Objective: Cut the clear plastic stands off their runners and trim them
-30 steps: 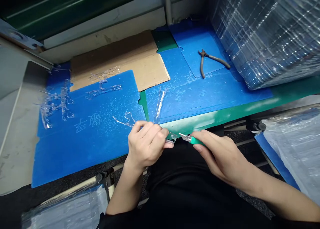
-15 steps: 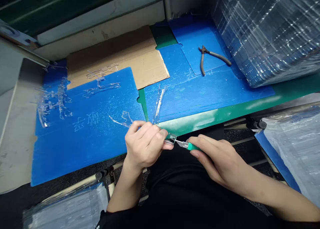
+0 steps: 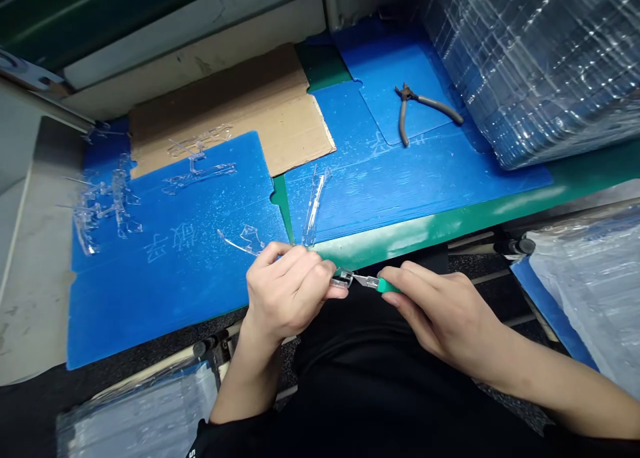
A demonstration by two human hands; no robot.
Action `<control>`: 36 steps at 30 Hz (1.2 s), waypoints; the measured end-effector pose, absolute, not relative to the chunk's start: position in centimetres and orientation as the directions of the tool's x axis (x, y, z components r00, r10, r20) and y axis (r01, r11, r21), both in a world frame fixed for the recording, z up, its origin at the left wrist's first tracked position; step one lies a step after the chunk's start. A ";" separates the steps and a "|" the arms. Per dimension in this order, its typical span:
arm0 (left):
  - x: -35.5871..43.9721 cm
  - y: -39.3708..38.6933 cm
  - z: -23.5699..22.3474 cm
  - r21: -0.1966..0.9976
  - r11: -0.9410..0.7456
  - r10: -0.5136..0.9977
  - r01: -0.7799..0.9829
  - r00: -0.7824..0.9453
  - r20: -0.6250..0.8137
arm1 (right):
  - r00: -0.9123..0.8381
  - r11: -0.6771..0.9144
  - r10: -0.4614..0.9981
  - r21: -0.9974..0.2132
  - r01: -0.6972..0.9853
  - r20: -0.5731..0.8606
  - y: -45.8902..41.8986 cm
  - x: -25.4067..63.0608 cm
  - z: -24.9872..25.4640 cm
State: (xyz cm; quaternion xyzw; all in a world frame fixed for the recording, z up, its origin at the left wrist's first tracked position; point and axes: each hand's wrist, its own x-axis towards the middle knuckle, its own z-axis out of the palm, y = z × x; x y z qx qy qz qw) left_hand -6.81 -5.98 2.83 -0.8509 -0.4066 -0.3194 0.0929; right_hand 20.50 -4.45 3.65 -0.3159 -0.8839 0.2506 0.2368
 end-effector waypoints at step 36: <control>12.8 -1.2 -0.8 0.031 -0.999 -0.006 -0.024 0.879 0.477 | 0.470 -0.216 0.883 -0.887 0.409 0.002 -6.5 51.6 0.5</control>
